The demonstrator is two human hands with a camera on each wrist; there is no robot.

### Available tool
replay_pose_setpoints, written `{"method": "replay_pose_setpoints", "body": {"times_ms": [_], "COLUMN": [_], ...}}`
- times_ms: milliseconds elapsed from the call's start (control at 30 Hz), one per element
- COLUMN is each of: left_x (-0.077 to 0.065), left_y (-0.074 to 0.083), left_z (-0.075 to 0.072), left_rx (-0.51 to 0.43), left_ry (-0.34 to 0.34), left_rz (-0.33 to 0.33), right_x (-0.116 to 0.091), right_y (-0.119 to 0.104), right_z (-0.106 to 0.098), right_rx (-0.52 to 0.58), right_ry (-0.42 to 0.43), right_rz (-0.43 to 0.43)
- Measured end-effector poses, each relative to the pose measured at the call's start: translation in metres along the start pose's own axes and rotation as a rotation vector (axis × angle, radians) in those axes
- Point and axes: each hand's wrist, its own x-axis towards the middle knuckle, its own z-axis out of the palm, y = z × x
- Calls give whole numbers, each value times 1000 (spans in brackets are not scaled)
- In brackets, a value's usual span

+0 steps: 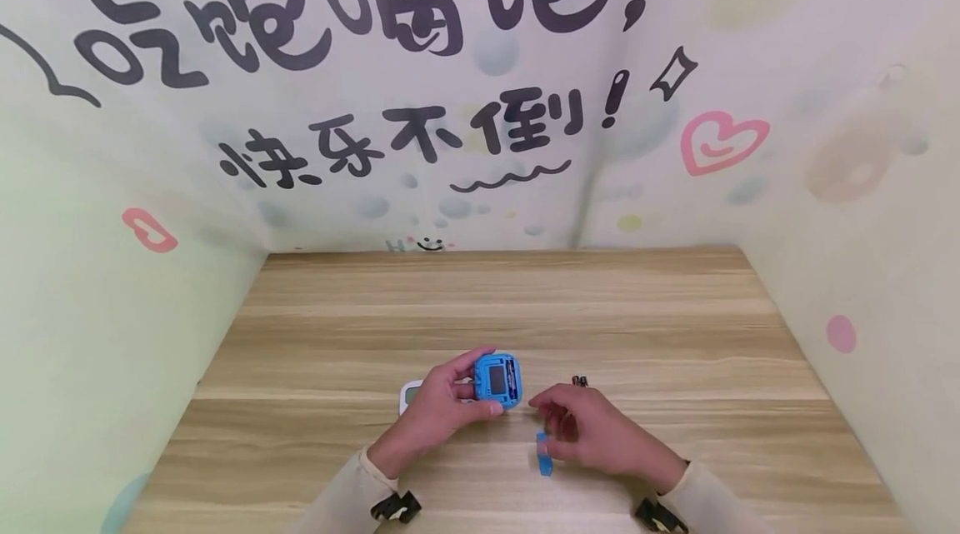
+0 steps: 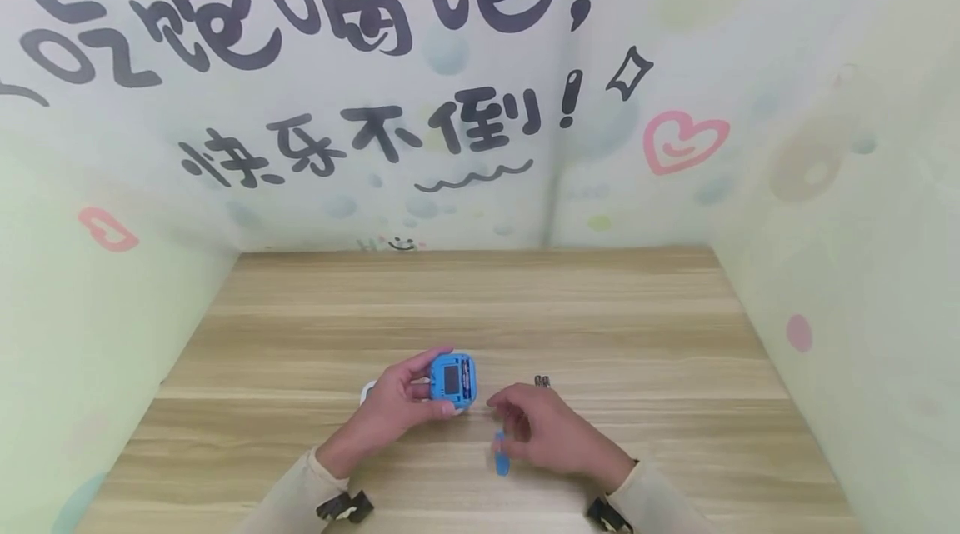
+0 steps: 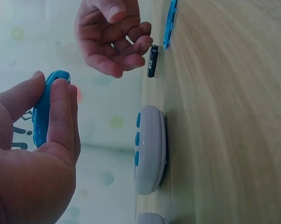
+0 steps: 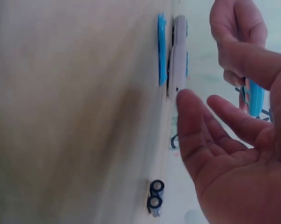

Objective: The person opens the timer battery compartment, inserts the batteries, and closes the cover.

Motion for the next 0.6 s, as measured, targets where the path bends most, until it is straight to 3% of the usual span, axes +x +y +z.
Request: {"method": "replay_pose_setpoints", "body": {"times_ms": [167,367,600], "left_x": [-2,-3,-3], "left_y": [2,2,1], "left_z": [-2,-3,-4], "left_rx": [-4,13,-6], "left_ry": [3,14,4], "left_rz": [-4,-10,1], "right_x": [-2,-1,4], "right_y": [1,-4,-10], "right_z": [5,7,12], "right_rx": [-91,-164,-269], "right_ry": [-27,-101,-121], "right_rz": [-5,67,131]}}
